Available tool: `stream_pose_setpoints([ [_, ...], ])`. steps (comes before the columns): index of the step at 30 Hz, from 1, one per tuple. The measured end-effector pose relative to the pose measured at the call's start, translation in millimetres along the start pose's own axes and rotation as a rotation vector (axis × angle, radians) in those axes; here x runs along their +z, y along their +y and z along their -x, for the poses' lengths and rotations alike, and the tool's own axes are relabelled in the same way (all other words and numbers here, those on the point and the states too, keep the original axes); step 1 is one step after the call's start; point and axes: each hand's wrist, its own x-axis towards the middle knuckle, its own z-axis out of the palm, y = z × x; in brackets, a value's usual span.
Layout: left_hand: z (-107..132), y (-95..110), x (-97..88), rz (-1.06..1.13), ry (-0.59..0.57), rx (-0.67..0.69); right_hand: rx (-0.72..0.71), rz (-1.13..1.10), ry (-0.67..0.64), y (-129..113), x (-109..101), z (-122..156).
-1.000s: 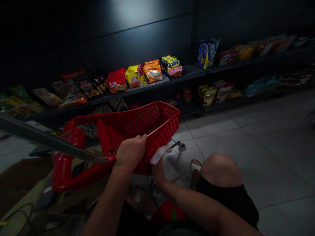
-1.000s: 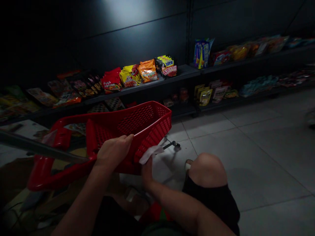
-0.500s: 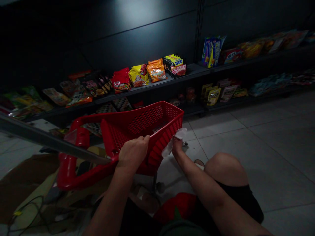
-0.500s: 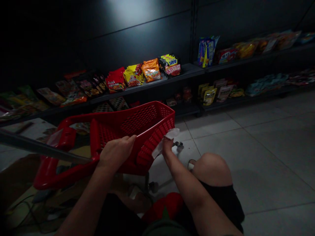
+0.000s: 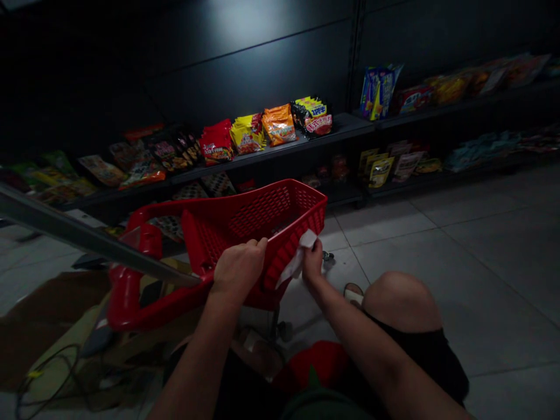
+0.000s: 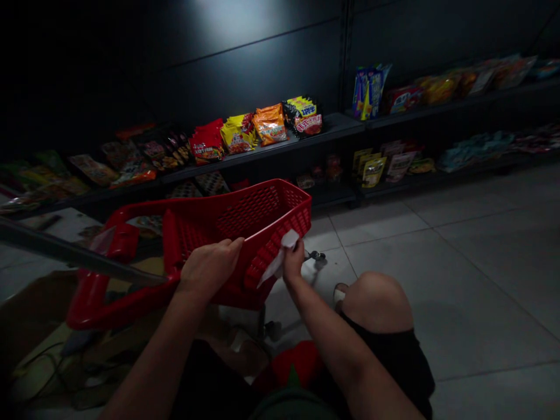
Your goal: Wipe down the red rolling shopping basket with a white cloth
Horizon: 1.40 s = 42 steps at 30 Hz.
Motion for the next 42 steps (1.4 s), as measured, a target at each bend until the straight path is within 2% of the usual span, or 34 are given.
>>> stream_pose_setpoints([
  [2,-1,1,-0.1,0.0,0.005,0.0,-0.004,-0.028,0.068,-17,6,-29],
  [4,-1,2,-0.5,-0.004,0.013,0.0,0.006,-0.042,0.055,-22,14,-29],
  [5,-2,3,-0.9,-0.006,0.015,0.001,0.0,-0.036,0.02,-19,17,-16],
  [7,-3,4,-2.0,-0.006,0.015,0.003,-0.056,0.0,-0.099,-5,21,29],
  [10,-4,4,-3.6,-0.002,0.016,0.005,-0.19,0.114,-0.388,19,19,104],
  [12,-5,3,-3.8,0.002,0.015,0.005,-0.23,0.164,-0.535,24,14,128],
  [14,-3,1,-2.8,0.002,0.015,-0.001,-0.235,0.171,-0.543,15,9,115],
  [15,-3,1,-1.9,0.0,0.017,-0.001,-0.233,0.158,-0.483,6,8,97],
  [18,0,0,0.9,-0.01,0.02,-0.005,-0.249,0.086,-0.195,-30,10,24],
  [20,0,0,2.1,-0.013,0.018,-0.004,-0.289,0.063,-0.134,-48,16,-8],
  [21,-1,1,2.2,-0.013,0.019,-0.004,-0.31,0.069,-0.145,-53,20,-12],
  [23,-3,2,1.8,-0.008,0.027,0.002,-0.345,0.113,-0.233,-50,24,7],
  [25,-5,3,0.6,-0.003,0.032,0.001,-0.368,0.176,-0.377,-34,23,53],
  [28,-6,3,-1.7,0.001,0.013,-0.002,-0.433,0.293,-0.639,3,10,126],
  [30,-5,2,-3.0,-0.002,0.001,-0.009,-0.545,0.349,-0.79,23,-1,149],
  [31,-4,2,-3.6,-0.003,-0.001,-0.009,-0.609,0.364,-0.839,28,-5,149],
  [32,-3,1,-4.0,-0.004,-0.002,-0.008,-0.666,0.372,-0.857,29,-7,141],
  [34,0,0,-4.8,-0.005,-0.001,0.001,-0.707,0.371,-0.786,21,-7,110],
  [39,7,2,-6.5,-0.019,-0.004,0.009,-0.531,0.263,-0.235,-26,4,-5],
  [42,10,4,-6.4,-0.021,-0.006,0.022,-0.365,0.165,-0.031,-36,5,-44],
])
